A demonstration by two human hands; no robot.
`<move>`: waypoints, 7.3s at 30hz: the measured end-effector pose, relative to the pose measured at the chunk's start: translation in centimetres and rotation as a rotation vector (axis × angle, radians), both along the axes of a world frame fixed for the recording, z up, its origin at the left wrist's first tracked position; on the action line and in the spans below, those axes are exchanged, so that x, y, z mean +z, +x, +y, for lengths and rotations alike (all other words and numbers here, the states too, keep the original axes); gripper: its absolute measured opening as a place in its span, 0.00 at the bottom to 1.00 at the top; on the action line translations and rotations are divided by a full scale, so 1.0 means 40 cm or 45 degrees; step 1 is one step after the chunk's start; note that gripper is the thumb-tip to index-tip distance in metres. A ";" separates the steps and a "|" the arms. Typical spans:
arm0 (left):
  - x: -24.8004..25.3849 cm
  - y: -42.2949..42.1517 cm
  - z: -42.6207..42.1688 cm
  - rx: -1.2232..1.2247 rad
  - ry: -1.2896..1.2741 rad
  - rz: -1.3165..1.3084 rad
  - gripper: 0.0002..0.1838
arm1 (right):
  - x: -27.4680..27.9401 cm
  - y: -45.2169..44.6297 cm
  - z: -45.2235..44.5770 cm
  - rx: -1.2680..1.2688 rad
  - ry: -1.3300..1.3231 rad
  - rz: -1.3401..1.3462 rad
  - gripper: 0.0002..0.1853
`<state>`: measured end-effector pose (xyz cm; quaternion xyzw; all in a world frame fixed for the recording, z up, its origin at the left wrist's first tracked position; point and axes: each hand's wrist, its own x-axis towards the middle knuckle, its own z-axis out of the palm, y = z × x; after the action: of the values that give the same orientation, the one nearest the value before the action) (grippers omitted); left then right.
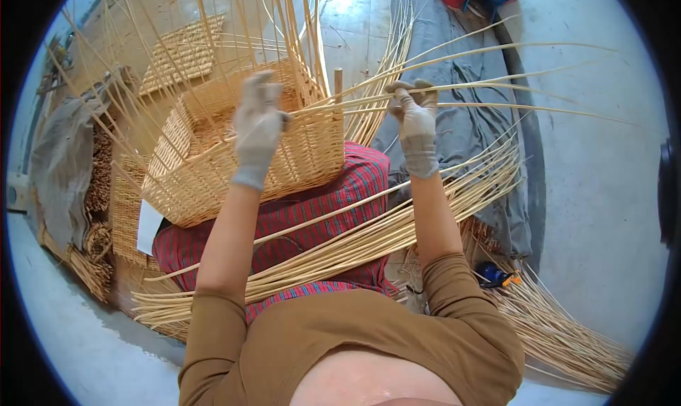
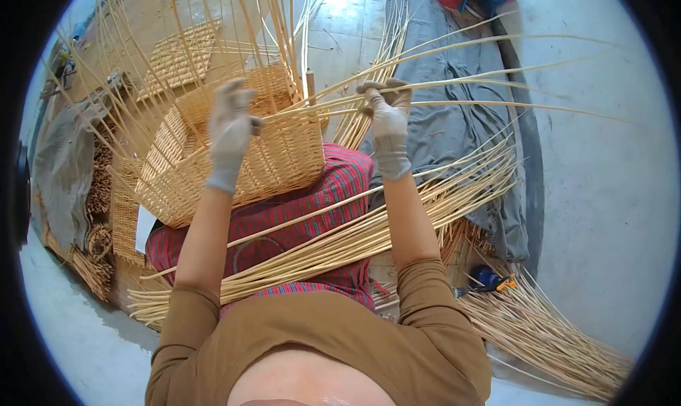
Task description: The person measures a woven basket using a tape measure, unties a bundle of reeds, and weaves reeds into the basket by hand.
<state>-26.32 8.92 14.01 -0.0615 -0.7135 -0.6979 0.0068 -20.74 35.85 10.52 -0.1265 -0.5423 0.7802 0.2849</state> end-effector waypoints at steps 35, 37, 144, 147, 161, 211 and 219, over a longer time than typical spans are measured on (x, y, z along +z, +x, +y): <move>-0.190 -0.002 0.125 -0.026 -1.253 1.176 0.52 | -0.104 -0.261 0.097 0.030 -0.117 0.249 0.26; -0.182 0.011 0.127 -0.017 -1.246 1.159 0.50 | -0.081 -0.195 0.050 -0.035 0.177 0.225 0.24; -0.288 0.017 -0.756 0.326 -0.317 -0.050 0.11 | 0.273 -0.300 -0.923 0.708 1.186 0.177 0.09; -0.186 0.035 -0.747 0.390 -0.133 -0.416 0.18 | 0.239 -0.516 -1.124 0.234 1.604 0.774 0.21; -0.211 0.012 -0.743 0.241 0.117 -0.314 0.26 | -0.101 -0.042 -0.829 0.373 -0.400 0.231 0.16; -0.139 -0.011 -0.310 -0.103 -0.203 -0.474 0.21 | 0.070 -0.263 -0.547 0.441 1.098 0.347 0.27; -0.147 -0.037 -0.317 -0.137 -0.209 -0.569 0.14 | -0.016 -0.182 -0.497 0.253 0.016 0.226 0.18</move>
<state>-27.79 -3.75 8.12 0.0562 -0.7473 -0.6332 -0.1932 -28.01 15.97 9.88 -0.0007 -0.5296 0.8094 0.2537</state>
